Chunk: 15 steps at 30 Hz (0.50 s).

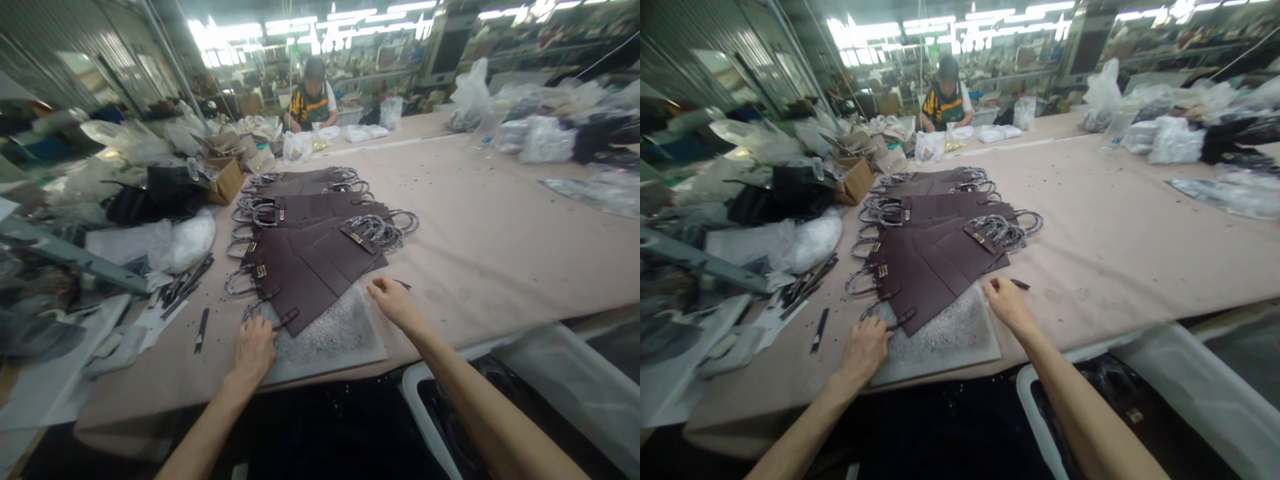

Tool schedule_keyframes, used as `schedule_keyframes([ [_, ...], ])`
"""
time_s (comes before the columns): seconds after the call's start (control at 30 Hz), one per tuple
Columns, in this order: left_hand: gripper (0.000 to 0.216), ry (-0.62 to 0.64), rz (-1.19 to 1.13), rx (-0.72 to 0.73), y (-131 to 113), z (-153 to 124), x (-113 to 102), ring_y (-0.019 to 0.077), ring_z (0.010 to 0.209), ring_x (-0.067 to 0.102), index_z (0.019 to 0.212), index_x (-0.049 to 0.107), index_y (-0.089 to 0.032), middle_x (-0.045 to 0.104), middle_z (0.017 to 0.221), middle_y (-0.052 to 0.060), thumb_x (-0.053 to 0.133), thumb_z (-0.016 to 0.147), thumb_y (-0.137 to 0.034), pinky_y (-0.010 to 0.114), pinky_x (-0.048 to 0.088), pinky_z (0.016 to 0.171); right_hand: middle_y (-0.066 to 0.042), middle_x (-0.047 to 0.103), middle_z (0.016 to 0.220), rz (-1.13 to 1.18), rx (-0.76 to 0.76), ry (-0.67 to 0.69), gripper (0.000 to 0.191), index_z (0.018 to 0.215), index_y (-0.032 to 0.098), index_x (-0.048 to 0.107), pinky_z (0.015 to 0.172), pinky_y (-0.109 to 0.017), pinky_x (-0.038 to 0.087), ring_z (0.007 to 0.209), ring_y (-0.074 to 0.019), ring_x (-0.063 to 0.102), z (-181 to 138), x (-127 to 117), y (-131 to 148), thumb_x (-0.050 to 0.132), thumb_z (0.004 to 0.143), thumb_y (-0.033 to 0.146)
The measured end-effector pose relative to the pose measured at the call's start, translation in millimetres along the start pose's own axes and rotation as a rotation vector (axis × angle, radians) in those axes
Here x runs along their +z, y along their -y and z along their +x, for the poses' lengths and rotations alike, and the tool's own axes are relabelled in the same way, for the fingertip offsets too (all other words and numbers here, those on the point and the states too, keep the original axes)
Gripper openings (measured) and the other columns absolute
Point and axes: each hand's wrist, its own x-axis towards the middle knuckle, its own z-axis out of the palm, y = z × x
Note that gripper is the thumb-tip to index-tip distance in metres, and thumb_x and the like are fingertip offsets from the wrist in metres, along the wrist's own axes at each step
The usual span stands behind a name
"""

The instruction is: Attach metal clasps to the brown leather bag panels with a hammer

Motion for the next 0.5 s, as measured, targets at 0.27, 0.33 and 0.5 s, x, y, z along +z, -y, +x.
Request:
schedule_keyframes([
  [0.27, 0.028, -0.254, -0.098, 0.166, 17, -36, 16, 0.023, 0.076, 0.065, 0.081, 0.065, -0.019, 0.068, 0.084, 0.007, 0.043, 0.097, -0.011, 0.034, 0.049, 0.071, -0.019, 0.067, 0.129, 0.022, 0.142, -0.172, 0.051, 0.128, 0.009, 0.061, 0.1, -0.035, 0.049, 0.118, -0.0277, 0.063, 71, 14, -8, 0.059, 0.085, 0.034],
  [0.33, 0.025, -0.35, -0.142, 0.267, 22, -56, 22, 0.0208, 0.07, 0.065, 0.085, 0.065, -0.021, 0.068, 0.083, 0.006, 0.045, 0.098, -0.014, 0.032, 0.049, 0.065, -0.02, 0.064, 0.134, 0.027, 0.155, -0.204, 0.052, 0.133, 0.009, 0.058, 0.103, -0.035, 0.047, 0.122, -0.0275, 0.062, 88, 13, -7, 0.058, 0.086, 0.032],
  [0.5, 0.019, -0.485, -0.206, 0.367, 15, -117, 32, 0.021, 0.069, 0.068, 0.092, 0.064, -0.024, 0.069, 0.082, 0.005, 0.049, 0.094, -0.012, 0.032, 0.054, 0.064, -0.021, 0.067, 0.127, 0.046, 0.188, -0.183, 0.054, 0.131, 0.009, 0.059, 0.1, -0.037, 0.048, 0.117, -0.0304, 0.064, 120, 8, 1, 0.065, 0.082, 0.029],
])
